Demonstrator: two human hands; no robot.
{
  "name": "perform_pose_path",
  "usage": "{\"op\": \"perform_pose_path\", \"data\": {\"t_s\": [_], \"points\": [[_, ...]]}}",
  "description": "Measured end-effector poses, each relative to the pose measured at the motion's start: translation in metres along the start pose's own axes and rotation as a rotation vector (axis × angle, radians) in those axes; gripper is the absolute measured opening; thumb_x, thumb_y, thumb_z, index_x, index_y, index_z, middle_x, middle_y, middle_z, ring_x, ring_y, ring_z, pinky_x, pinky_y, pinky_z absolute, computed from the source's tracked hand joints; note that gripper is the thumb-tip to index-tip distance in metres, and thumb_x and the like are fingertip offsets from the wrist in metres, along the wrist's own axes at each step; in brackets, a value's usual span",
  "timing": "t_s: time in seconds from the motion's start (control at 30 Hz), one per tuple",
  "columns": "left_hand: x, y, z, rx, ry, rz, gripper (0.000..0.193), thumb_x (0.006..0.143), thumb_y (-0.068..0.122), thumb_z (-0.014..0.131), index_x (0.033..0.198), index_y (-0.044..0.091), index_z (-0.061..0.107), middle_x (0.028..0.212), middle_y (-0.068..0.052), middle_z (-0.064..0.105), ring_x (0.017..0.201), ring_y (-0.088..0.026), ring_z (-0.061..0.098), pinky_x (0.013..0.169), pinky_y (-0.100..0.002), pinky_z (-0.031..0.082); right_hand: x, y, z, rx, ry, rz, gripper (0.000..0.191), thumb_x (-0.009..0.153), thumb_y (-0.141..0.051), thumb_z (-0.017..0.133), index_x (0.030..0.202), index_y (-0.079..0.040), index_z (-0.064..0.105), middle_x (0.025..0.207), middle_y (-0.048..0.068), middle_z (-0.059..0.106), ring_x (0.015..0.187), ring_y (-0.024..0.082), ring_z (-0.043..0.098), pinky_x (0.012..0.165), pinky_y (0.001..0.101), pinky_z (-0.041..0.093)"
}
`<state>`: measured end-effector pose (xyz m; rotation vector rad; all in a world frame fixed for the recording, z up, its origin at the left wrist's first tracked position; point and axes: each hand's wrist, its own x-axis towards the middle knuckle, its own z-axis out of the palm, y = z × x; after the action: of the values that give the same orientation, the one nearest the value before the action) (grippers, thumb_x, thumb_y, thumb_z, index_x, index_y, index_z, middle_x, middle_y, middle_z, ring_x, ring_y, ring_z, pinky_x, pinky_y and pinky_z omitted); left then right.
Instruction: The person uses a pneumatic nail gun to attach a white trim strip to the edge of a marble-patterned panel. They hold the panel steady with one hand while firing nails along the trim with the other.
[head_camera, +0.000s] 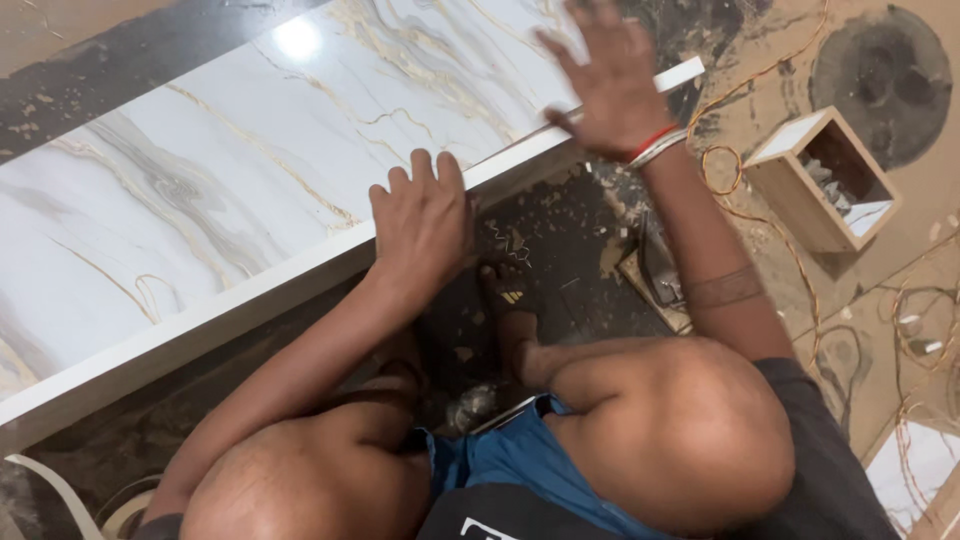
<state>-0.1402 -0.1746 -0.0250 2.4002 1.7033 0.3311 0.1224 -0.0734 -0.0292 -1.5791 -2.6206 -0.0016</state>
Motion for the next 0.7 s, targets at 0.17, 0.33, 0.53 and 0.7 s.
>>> {"op": "perform_pose_path", "data": {"t_s": [0.17, 0.33, 0.53, 0.7], "points": [[-0.007, -0.015, -0.007, 0.049, 0.056, -0.011, 0.029, 0.084, 0.015, 0.068, 0.106, -0.002, 0.059, 0.099, -0.019, 0.060, 0.083, -0.035, 0.062, 0.066, -0.052, 0.047, 0.008, 0.072, 0.002, -0.010, -0.038, 0.161, 0.056, 0.112, -0.049, 0.035, 0.156, -0.017, 0.050, 0.159, 0.029, 0.039, 0.147, 0.046, 0.031, 0.117, 0.0682, 0.017], [-0.006, -0.016, -0.006, 0.091, -0.044, 0.016, 0.049, 0.087, 0.007, 0.062, 0.133, -0.005, 0.052, 0.106, -0.023, 0.061, 0.081, -0.032, 0.062, 0.066, -0.047, 0.048, 0.011, 0.086, 0.006, 0.085, -0.208, 0.452, 0.046, 0.114, -0.043, 0.031, 0.144, -0.021, 0.059, 0.134, 0.015, 0.067, 0.119, 0.038, 0.064, 0.104, 0.0583, 0.047], [0.012, -0.003, -0.003, -0.097, -0.177, -0.008, 0.056, 0.100, 0.022, 0.052, 0.148, -0.003, 0.039, 0.116, -0.031, 0.056, 0.075, -0.033, 0.061, 0.065, -0.048, 0.048, 0.019, 0.038, 0.000, -0.041, -0.228, 0.273, 0.064, 0.104, -0.072, 0.039, 0.143, -0.027, 0.062, 0.140, 0.014, 0.063, 0.127, 0.036, 0.059, 0.097, 0.0572, 0.048], [0.036, 0.020, 0.013, -0.103, -0.073, 0.059, 0.039, 0.098, 0.019, 0.053, 0.132, 0.002, 0.053, 0.118, -0.024, 0.058, 0.087, -0.035, 0.060, 0.075, -0.049, 0.046, 0.037, -0.063, 0.014, 0.160, -0.059, -0.048, 0.088, 0.096, -0.080, 0.029, 0.158, -0.020, 0.046, 0.153, 0.018, 0.050, 0.142, 0.037, 0.047, 0.112, 0.0553, 0.040]]}}
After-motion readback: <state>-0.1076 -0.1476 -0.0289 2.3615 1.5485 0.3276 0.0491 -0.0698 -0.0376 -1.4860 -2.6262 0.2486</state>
